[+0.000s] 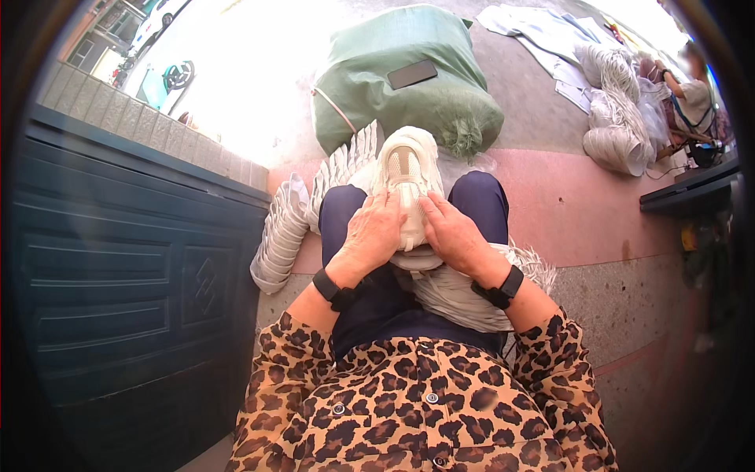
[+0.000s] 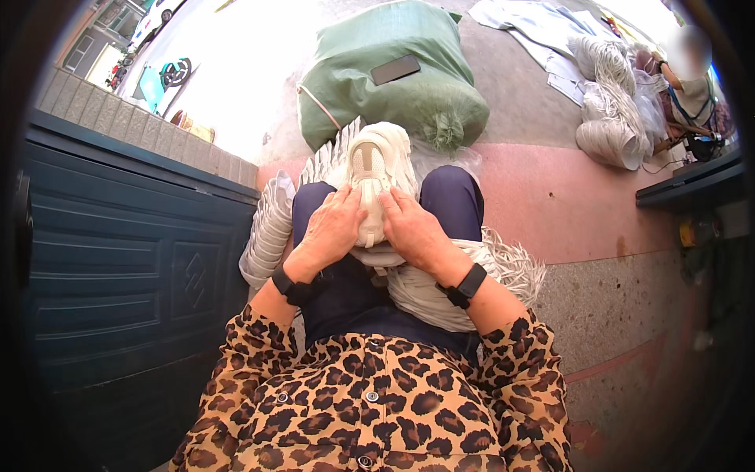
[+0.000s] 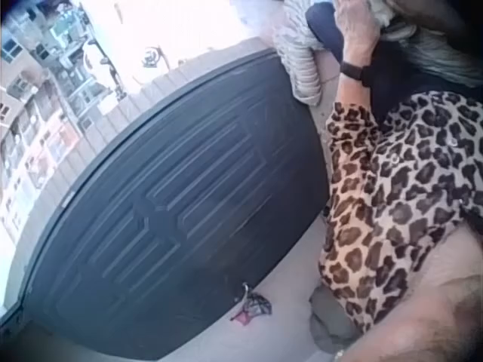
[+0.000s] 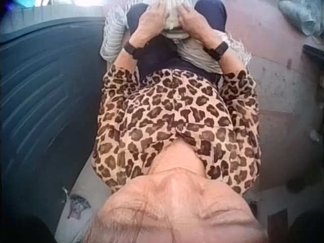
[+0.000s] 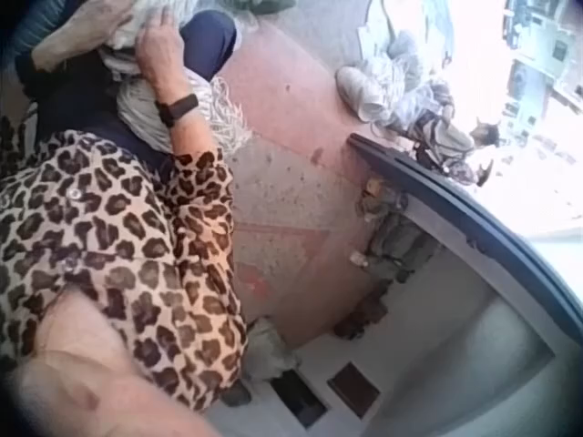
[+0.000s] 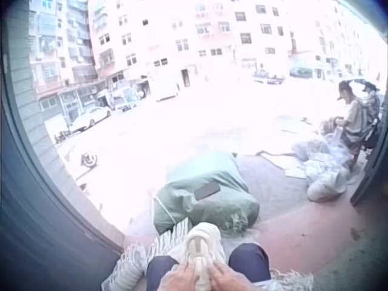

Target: Thread laces through the eyelets of a sneaker.

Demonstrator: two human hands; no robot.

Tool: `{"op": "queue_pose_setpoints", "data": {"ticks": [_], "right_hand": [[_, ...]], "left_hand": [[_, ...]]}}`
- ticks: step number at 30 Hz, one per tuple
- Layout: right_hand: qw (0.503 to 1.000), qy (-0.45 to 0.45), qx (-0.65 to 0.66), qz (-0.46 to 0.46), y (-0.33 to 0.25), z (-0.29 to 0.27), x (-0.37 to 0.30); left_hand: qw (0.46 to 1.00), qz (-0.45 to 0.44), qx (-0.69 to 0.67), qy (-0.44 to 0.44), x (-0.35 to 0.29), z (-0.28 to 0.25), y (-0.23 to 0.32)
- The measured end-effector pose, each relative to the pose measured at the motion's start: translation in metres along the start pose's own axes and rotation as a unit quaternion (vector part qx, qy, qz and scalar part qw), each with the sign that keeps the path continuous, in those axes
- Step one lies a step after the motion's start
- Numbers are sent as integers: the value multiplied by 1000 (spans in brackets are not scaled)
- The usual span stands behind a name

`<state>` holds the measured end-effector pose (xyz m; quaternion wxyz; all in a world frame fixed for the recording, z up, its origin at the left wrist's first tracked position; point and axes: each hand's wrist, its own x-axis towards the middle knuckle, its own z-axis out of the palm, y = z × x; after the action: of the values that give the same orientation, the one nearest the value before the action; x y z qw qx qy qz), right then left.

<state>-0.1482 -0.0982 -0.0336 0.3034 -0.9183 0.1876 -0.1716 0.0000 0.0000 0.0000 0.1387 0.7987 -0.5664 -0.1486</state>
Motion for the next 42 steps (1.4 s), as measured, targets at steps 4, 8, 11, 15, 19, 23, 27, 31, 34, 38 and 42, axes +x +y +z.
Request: {"op": "queue_pose_setpoints", "data": {"ticks": [4, 8, 11, 15, 19, 23, 27, 31, 34, 38, 42], "right_hand": [[1000, -12, -17, -20, 4, -1, 8], [1000, -19, 3, -10, 2, 0, 18], [994, 10, 108, 0, 10, -34, 16], [997, -67, 28, 14, 24, -67, 1], [985, -152, -76, -2, 23, -59, -13], [982, -151, -111, -3, 16, -59, -16], [971, -191, -144, -2, 8, -73, -21], [968, -185, -165, 36, 12, -74, -24], [990, -123, 12, 62, 3, -83, -16], [931, -123, 309, 153, -57, -154, 19], [953, 37, 280, 105, -95, -203, 40]], "left_hand": [[999, 27, 28, 1, 7, 1, -5], [994, 31, 107, -21, 14, -9, -5], [993, 68, 86, 38, 9, -3, -7], [982, 108, 108, 108, 6, 11, -19], [991, 75, 84, 73, 2, 6, -15], [990, 85, 77, 81, 1, 6, -18], [988, 94, 72, 98, -1, 9, -19], [987, 100, 64, 108, 0, 9, -21], [988, 101, 40, 106, 1, -1, -11], [937, 247, -230, 93, 1, -14, 41], [804, 124, -564, -140, 9, -66, 68]]}}
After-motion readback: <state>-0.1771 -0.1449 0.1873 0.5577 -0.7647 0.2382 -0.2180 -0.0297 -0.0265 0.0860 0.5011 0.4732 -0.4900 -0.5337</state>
